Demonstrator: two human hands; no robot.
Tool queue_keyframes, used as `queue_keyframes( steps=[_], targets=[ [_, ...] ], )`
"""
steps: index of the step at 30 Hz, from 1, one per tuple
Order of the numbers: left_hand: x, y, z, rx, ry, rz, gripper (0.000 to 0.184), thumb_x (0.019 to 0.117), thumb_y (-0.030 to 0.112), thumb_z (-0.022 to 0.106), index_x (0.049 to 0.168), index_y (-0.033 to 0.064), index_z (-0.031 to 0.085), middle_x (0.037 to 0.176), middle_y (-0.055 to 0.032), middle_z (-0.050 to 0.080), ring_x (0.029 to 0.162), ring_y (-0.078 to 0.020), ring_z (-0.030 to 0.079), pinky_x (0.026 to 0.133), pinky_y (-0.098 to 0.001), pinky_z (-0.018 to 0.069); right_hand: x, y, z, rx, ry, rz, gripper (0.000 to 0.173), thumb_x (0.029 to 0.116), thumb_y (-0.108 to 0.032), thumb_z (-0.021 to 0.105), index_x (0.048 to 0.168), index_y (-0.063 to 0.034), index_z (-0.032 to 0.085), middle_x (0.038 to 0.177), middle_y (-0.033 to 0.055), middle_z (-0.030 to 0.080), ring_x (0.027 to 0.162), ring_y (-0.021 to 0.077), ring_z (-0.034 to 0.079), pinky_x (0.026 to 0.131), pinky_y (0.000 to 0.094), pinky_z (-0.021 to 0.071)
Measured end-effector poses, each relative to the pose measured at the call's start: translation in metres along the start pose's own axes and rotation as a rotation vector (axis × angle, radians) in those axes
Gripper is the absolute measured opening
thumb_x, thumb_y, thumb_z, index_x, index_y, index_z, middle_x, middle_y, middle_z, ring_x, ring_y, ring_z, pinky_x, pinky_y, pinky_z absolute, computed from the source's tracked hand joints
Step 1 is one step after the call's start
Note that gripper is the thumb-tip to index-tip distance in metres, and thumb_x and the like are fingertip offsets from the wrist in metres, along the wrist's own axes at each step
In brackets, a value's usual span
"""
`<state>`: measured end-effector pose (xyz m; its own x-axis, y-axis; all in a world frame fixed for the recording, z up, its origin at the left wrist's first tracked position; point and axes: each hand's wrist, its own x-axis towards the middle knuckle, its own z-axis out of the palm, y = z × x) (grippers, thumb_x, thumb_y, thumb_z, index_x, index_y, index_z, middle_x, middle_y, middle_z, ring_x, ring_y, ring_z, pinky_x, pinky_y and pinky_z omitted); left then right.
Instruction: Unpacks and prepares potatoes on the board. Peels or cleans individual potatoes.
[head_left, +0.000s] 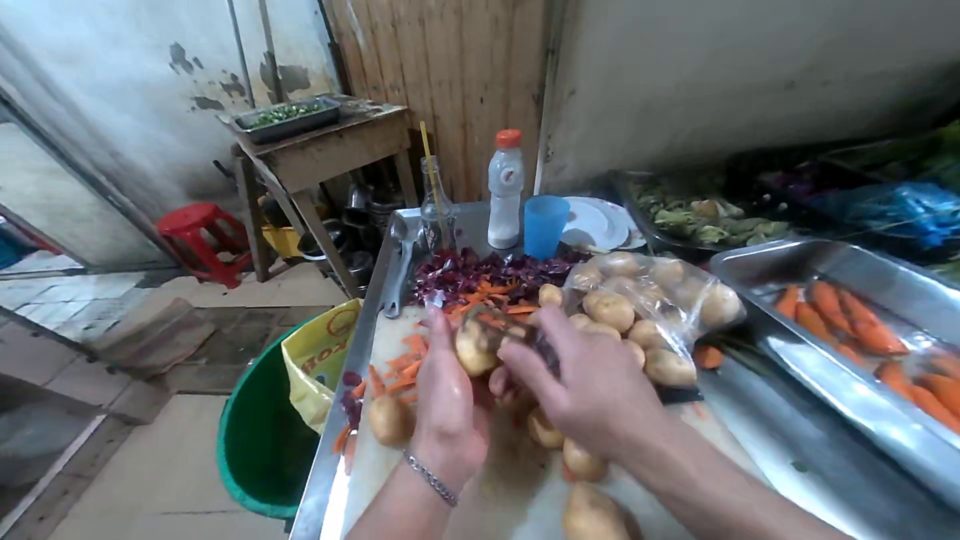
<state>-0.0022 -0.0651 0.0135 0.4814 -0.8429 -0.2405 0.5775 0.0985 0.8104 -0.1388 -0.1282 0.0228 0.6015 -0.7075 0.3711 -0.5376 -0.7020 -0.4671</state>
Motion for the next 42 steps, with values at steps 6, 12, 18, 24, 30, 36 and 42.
queue_keyframes(
  steps=[6, 12, 18, 24, 30, 36, 42],
  targets=[
    [-0.006, 0.0, 0.001, -0.041, -0.044, 0.049, 0.063, 0.1074, 0.061, 0.023, 0.096, 0.0137, 0.064, 0.066, -0.0008, 0.054, 0.052, -0.0092, 0.05, 0.049, -0.0234, 0.045, 0.002, 0.001, 0.005, -0.117, 0.098, -0.12, 0.059, 0.1011, -0.066, 0.039, 0.108, -0.014, 0.065, 0.057, 0.0001, 0.056, 0.049, 0.0222, 0.062, 0.042, 0.045, 0.0485],
    [-0.01, -0.002, -0.002, -0.055, -0.09, 0.071, 0.051, 0.108, 0.054, 0.035, 0.102, 0.0155, 0.068, 0.085, -0.0039, 0.068, 0.077, -0.013, 0.067, 0.071, -0.0316, 0.0587, -0.003, -0.002, 0.006, -0.061, 0.143, -0.234, 0.056, 0.1011, -0.066, 0.039, 0.105, -0.0158, 0.065, 0.055, -0.0055, 0.052, 0.045, 0.0145, 0.055, 0.038, 0.0384, 0.0438],
    [-0.01, 0.007, 0.008, -0.052, -0.042, 0.037, 0.058, 0.1083, 0.058, 0.029, 0.099, 0.0123, 0.063, 0.068, -0.0027, 0.055, 0.054, -0.0111, 0.053, 0.053, -0.0253, 0.0495, 0.004, 0.007, -0.005, -0.097, 0.109, -0.102, 0.057, 0.1005, -0.067, 0.038, 0.106, -0.0162, 0.063, 0.056, -0.0044, 0.054, 0.048, 0.0177, 0.059, 0.041, 0.0421, 0.0465],
    [-0.01, 0.006, 0.004, -0.046, -0.044, 0.03, 0.056, 0.1071, 0.06, 0.031, 0.097, 0.0135, 0.062, 0.066, -0.0007, 0.052, 0.053, -0.01, 0.051, 0.051, -0.024, 0.0481, 0.007, 0.009, -0.001, -0.111, 0.12, -0.158, 0.06, 0.101, -0.067, 0.038, 0.109, -0.0144, 0.066, 0.056, -0.002, 0.055, 0.047, 0.0199, 0.059, 0.041, 0.0433, 0.0458],
    [-0.009, -0.002, -0.003, 0.059, -0.089, 0.21, 0.06, 0.1067, 0.061, 0.029, 0.102, 0.0167, 0.069, 0.087, -0.0031, 0.068, 0.078, -0.0128, 0.067, 0.071, -0.0309, 0.0584, 0.0, 0.002, 0.004, -0.07, 0.184, -0.313, 0.055, 0.1022, -0.063, 0.039, 0.103, -0.0149, 0.066, 0.055, -0.0052, 0.051, 0.044, 0.0136, 0.054, 0.038, 0.0363, 0.043],
    [-0.008, -0.007, -0.001, 0.292, 0.005, 0.424, 0.04, 0.1093, 0.036, 0.027, 0.117, 0.014, 0.06, 0.087, -0.0032, 0.064, 0.068, -0.0127, 0.063, 0.059, -0.0303, 0.0563, 0.002, 0.006, -0.001, -0.051, 0.111, -0.089, 0.06, 0.1008, -0.067, 0.036, 0.107, -0.0154, 0.065, 0.057, -0.0031, 0.054, 0.048, 0.0184, 0.058, 0.041, 0.0428, 0.0463],
    [-0.004, -0.007, -0.005, 0.336, -0.009, 0.534, 0.045, 0.1095, 0.039, 0.025, 0.107, 0.0146, 0.062, 0.083, -0.0019, 0.064, 0.06, -0.0117, 0.062, 0.051, -0.0281, 0.0555, 0.008, 0.008, -0.006, -0.025, 0.053, -0.018, 0.065, 0.1008, -0.07, 0.033, 0.108, -0.0151, 0.066, 0.056, -0.0014, 0.053, 0.05, 0.02, 0.058, 0.044, 0.0436, 0.0465]
  ],
)
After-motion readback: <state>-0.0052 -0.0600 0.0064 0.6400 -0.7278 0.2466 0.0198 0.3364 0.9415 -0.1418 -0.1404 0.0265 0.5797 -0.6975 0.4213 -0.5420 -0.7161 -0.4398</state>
